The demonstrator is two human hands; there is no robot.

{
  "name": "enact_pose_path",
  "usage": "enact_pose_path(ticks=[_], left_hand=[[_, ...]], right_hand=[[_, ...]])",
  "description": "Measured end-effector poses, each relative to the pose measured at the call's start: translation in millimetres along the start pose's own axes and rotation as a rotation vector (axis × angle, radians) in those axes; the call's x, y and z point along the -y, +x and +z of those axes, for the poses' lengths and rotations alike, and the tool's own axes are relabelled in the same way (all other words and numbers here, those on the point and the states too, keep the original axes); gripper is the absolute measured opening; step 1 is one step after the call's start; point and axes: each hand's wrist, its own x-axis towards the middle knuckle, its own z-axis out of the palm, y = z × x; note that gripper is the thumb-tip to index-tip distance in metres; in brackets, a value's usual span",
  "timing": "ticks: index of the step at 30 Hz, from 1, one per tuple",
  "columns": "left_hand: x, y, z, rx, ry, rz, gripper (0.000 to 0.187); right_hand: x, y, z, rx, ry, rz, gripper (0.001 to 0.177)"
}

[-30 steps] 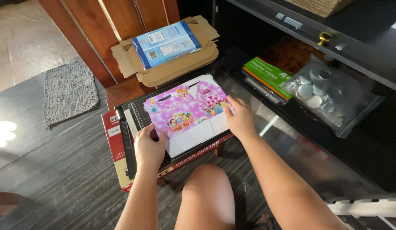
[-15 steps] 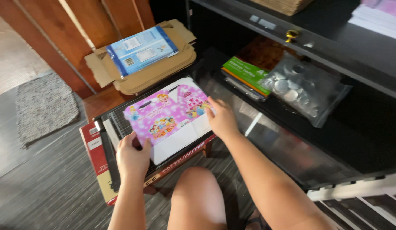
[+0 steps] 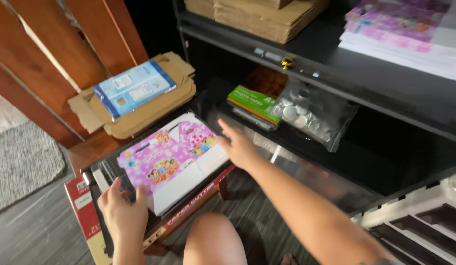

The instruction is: The person repeatedly picks up pink printed paper sheets from a lower surface and places them onto a higher shelf, stacking them one by one. The person continues this repetitive pick-and-place cycle for the duration of the clip.

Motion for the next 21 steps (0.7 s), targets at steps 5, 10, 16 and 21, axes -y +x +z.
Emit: enact_pose_path(ticks=[5, 10, 16, 21], left_hand=[[-41.8, -2.6, -4.8, -0.236, -0.090, 0.338, 0.063], [-165.4, -9.0, 16.7, -0.142, -0.149, 0.724, 0.032], [-294.0, -31.9, 130.0, 0.206, -0.266, 1.148, 0.019], [-355.4, -69.0, 221.6, 0.435, -0.325, 1.095, 0.020]], right_hand=[[10.8, -5.9, -127.5, -0.456, -0.363, -0.691, 0.035], [18.3, -33.5, -291.6, -0.703, -0.875, -0.724, 0.030], [-13.1, -69.4, -396.3, -0.758, -1.147, -0.258, 0.057], [-45.2, -74.1, -422.7, -0.750, -1.238, -0.237, 0.047]])
